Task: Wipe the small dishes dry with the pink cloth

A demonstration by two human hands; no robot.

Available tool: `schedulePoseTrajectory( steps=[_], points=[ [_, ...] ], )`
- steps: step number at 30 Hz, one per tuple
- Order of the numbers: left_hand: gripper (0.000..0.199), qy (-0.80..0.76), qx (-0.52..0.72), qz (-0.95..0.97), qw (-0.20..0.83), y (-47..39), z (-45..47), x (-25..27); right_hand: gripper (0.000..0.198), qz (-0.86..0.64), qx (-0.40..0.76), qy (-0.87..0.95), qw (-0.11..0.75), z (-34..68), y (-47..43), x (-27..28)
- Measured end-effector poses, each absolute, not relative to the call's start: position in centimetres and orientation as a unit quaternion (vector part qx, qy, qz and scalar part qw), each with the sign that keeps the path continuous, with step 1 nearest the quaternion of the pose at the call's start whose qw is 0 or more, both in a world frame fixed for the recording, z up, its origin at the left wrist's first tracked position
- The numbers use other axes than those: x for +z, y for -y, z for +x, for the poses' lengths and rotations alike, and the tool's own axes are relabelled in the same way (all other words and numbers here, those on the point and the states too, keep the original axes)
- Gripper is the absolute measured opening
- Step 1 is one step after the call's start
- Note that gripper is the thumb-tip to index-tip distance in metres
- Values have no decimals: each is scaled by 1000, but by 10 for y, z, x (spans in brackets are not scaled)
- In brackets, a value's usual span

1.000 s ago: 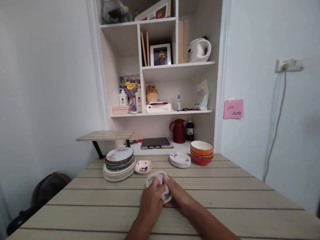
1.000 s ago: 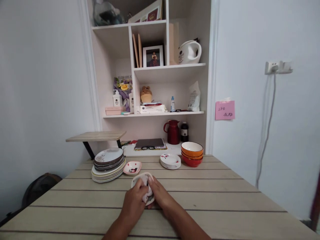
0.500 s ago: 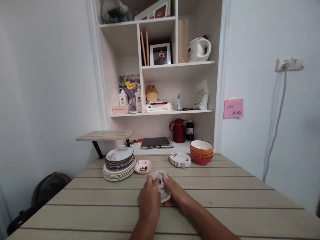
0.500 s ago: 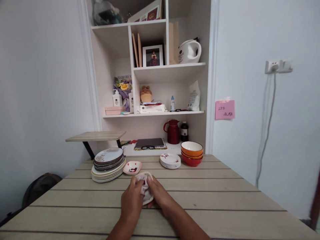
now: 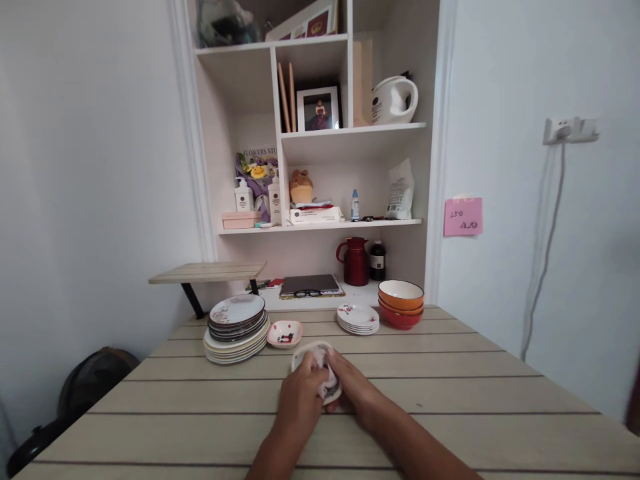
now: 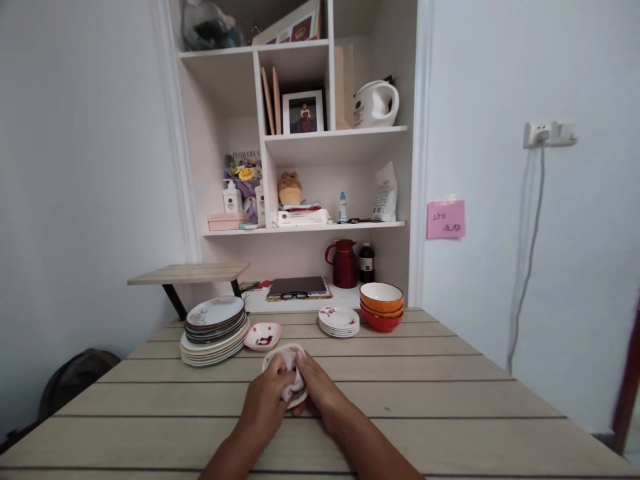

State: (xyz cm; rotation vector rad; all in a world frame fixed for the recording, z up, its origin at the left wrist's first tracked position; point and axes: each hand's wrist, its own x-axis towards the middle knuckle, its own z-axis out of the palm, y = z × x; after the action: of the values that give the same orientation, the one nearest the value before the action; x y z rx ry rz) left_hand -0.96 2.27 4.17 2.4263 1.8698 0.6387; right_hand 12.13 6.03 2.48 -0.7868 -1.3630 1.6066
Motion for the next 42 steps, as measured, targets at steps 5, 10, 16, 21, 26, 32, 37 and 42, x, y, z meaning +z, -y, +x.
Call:
schedulePoseTrajectory(
  steps=[5,10,16,21,26,32,37,42],
  points=[
    [32,-605,171,777,-32,-15,-4,53,54,-323,644,537,438,121,-58,28],
    [32,-672,176,716,-64,-14,-3,56,55,-305,633,563,436,122,-56,30],
    [37,-685,194,694,-101,-15,-5,52,53,-309,622,568,441,122,-55,32],
    [29,-598,198,774,-61,-17,-10,45,54,-324,627,558,437,121,-57,32],
    [28,-540,279,794,1,-25,-14,34,54,-326,626,556,440,121,-59,28],
    [37,-622,241,745,-32,-23,-7,41,53,-320,621,569,434,122,-55,32],
    [37,-662,199,721,-37,-17,1,51,50,-318,620,570,435,122,-51,38],
    [37,-650,208,730,-31,-17,-1,45,50,-330,629,558,430,122,-51,38]
  ],
)
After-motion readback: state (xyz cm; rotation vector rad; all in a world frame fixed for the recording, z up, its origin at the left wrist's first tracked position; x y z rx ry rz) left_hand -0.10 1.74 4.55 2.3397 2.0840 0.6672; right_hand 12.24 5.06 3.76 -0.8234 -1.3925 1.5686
